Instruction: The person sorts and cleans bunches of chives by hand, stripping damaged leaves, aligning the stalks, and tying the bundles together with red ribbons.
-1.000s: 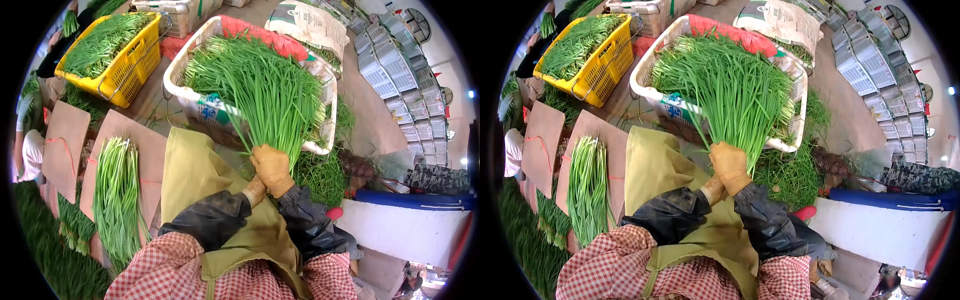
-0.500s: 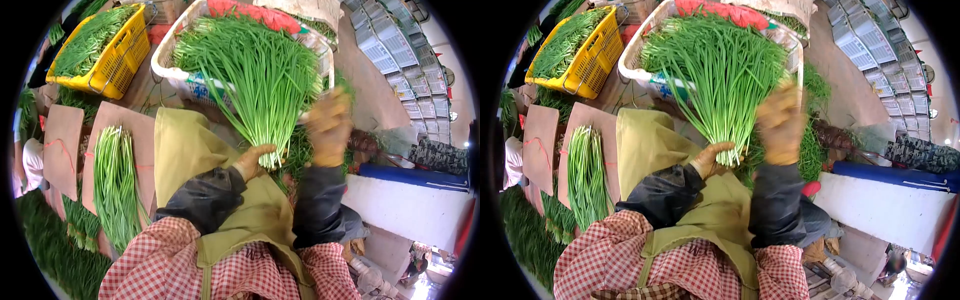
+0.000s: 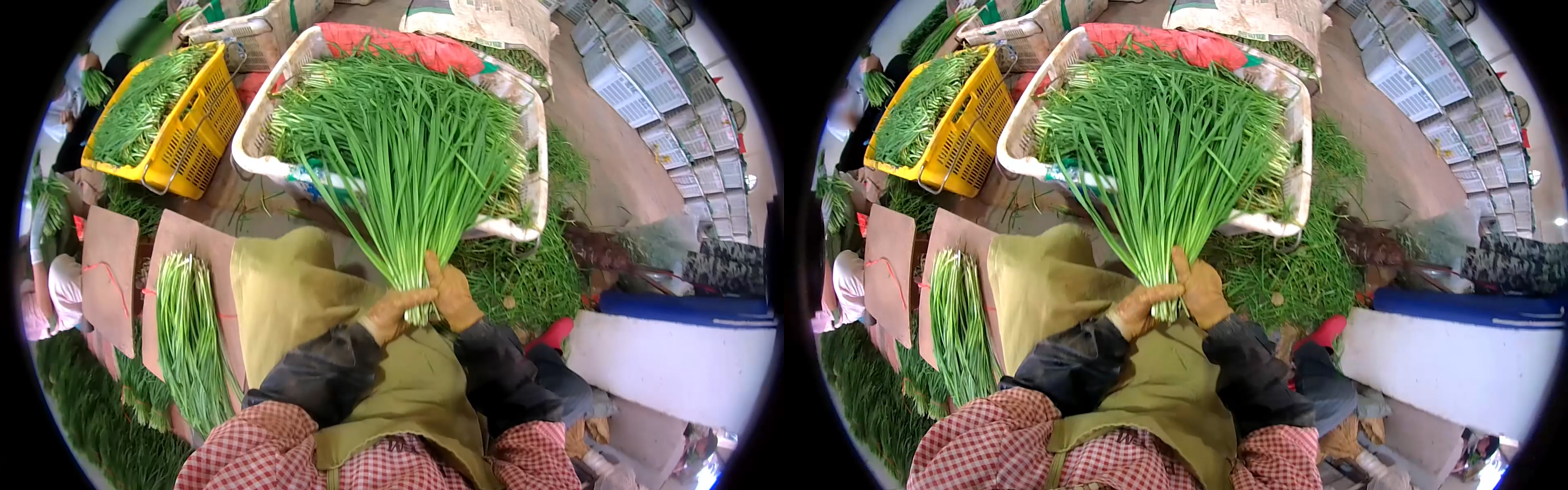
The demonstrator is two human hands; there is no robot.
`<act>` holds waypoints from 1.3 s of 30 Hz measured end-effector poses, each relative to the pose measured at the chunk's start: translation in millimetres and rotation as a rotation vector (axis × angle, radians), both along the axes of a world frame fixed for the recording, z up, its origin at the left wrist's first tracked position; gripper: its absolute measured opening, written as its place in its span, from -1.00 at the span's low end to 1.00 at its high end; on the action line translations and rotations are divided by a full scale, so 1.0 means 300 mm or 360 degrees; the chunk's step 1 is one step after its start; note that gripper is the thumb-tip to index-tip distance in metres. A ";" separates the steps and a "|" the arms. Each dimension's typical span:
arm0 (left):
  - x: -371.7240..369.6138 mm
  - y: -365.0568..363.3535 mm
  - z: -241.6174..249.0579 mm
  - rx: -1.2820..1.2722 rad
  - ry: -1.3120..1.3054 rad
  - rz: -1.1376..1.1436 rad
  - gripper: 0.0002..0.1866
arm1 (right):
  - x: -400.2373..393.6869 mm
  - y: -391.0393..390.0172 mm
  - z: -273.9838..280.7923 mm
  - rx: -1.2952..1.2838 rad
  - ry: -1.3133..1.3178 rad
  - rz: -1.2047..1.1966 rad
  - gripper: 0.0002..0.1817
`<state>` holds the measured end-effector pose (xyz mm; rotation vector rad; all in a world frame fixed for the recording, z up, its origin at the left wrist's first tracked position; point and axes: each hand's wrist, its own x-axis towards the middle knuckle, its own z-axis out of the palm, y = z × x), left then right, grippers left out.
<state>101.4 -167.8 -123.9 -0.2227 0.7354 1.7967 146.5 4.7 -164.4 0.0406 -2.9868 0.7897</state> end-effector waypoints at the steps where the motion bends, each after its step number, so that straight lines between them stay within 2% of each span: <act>1: 0.002 0.013 -0.026 -0.0078 0.0055 -0.0052 -0.62 | -0.011 0.013 0.012 -0.0455 -0.0430 -0.0167 -0.34; 2: -0.006 0.005 -0.020 0.0029 0.0082 -0.0087 -0.66 | -0.031 0.017 0.049 -0.0841 -0.0811 -0.0445 -0.34; 5: 0.000 0.048 0.025 -0.0271 0.0001 -0.0013 -0.72 | -0.051 0.054 0.060 -0.2076 -0.1372 -0.0629 -0.29; 7: -0.003 0.057 0.005 -0.0343 -0.0007 -0.0039 -0.75 | -0.083 0.041 0.137 -0.2412 -0.1029 -0.0621 -0.37; 8: -0.007 0.051 0.011 -0.0435 0.0222 -0.0143 -0.76 | -0.088 0.041 0.121 -0.2450 -0.1032 -0.0615 -0.37; 9: -0.004 0.042 0.020 -0.0510 0.0451 -0.0264 -0.76 | -0.086 0.039 0.101 -0.2660 -0.1025 -0.0603 -0.40; 10: -0.008 0.024 -0.006 -0.0553 0.0480 -0.0333 -0.72 | -0.086 0.046 0.099 -0.2853 -0.1005 -0.0580 -0.43; 11: -0.032 0.028 0.047 -0.0554 0.0501 -0.0341 -0.72 | -0.100 0.034 0.128 -0.2858 -0.0983 -0.0570 -0.43; 13: -0.087 0.025 0.171 -0.0674 0.0423 -0.0164 -0.70 | -0.116 -0.041 0.191 -0.3477 -0.0794 -0.0696 -0.48; 14: -0.121 0.006 0.196 -0.0792 0.0581 -0.0253 -0.69 | -0.120 -0.062 0.164 -0.3748 -0.0778 -0.0719 -0.46; 16: -0.198 -0.096 0.148 -0.0689 0.2057 -0.0229 -0.72 | -0.191 -0.119 0.237 -0.3889 -0.0507 -0.0752 -0.42; 17: -0.255 -0.181 0.184 -0.0975 0.2094 -0.0416 -0.67 | -0.231 -0.133 0.284 -0.4022 -0.0431 -0.0742 -0.43; 19: -0.280 -0.262 0.508 -0.1651 0.3085 -0.0531 -0.59 | -0.263 -0.102 0.211 -0.4281 -0.0343 0.0016 -0.39; 20: -0.325 -0.336 0.535 -0.1721 0.3501 -0.0682 -0.50 | -0.259 -0.083 0.213 -0.4262 -0.0297 0.0177 -0.39; 21: -0.286 -0.402 0.567 -0.1834 0.3593 -0.0512 -0.39 | -0.250 -0.051 0.229 -0.4198 -0.0225 0.0237 -0.40; 23: -0.215 -0.552 0.593 -0.2398 0.3667 -0.0723 -0.39 | -0.225 0.060 0.272 -0.3944 0.0091 -0.0031 -0.41; 24: -0.170 -0.619 0.603 -0.2483 0.3651 -0.0819 -0.37 | -0.214 0.127 0.300 -0.3772 0.0258 -0.0220 -0.42; 26: -0.120 -0.762 0.588 -0.2522 0.3705 -0.0858 -0.30 | -0.198 0.255 0.385 -0.3239 0.0623 -0.0581 -0.43; 28: -0.070 -0.877 0.524 -0.2631 0.3813 -0.0790 -0.29 | -0.195 0.300 0.517 -0.2594 0.0892 -0.0689 -0.44; 29: -0.045 -0.908 0.492 -0.2715 0.3929 -0.0739 -0.27 | -0.192 0.257 0.599 -0.2280 0.0971 -0.0610 -0.45; 30: -0.025 -0.918 0.462 -0.2779 0.4050 -0.0568 -0.26 | -0.166 0.116 0.719 -0.1870 0.0949 -0.0423 -0.51; 31: -0.010 -0.920 0.456 -0.2746 0.4076 -0.0580 -0.26 | -0.140 -0.028 0.840 -0.1474 0.0979 -0.0250 -0.57; 32: -0.007 -0.914 0.456 -0.2778 0.4095 -0.0540 -0.26 | -0.256 -0.023 0.761 -0.1477 0.0644 0.0298 -0.61; 33: -0.002 -0.904 0.456 -0.2817 0.4116 -0.0482 -0.27 | -0.028 -0.366 0.926 -0.0783 0.0744 0.0216 -0.63; 34: -0.002 -0.899 0.455 -0.2866 0.4024 -0.0621 -0.28 | -0.001 -0.435 0.863 -0.0215 0.0771 0.0782 -0.63; 35: 0.002 -0.892 0.458 -0.2871 0.4023 -0.0612 -0.28 | 0.027 -0.504 0.800 0.0204 0.0858 0.1388 -0.63; 36: 0.007 -0.890 0.466 -0.2806 0.4020 -0.0573 -0.28 | 0.055 -0.519 0.672 0.0310 0.0741 0.1534 -0.64; 37: 0.005 -0.896 0.478 -0.2746 0.4016 -0.0534 -0.27 | 0.070 -0.434 0.486 0.0371 0.0797 0.1375 -0.65; 38: -0.006 -0.902 0.488 -0.2781 0.4001 -0.0519 -0.27 | 0.091 -0.296 0.374 0.0576 0.0589 0.1277 -0.65; 39: -0.006 -0.900 0.489 -0.2764 0.3975 -0.0505 -0.27 | 0.136 -0.183 0.371 0.0725 -0.0229 0.0875 -0.65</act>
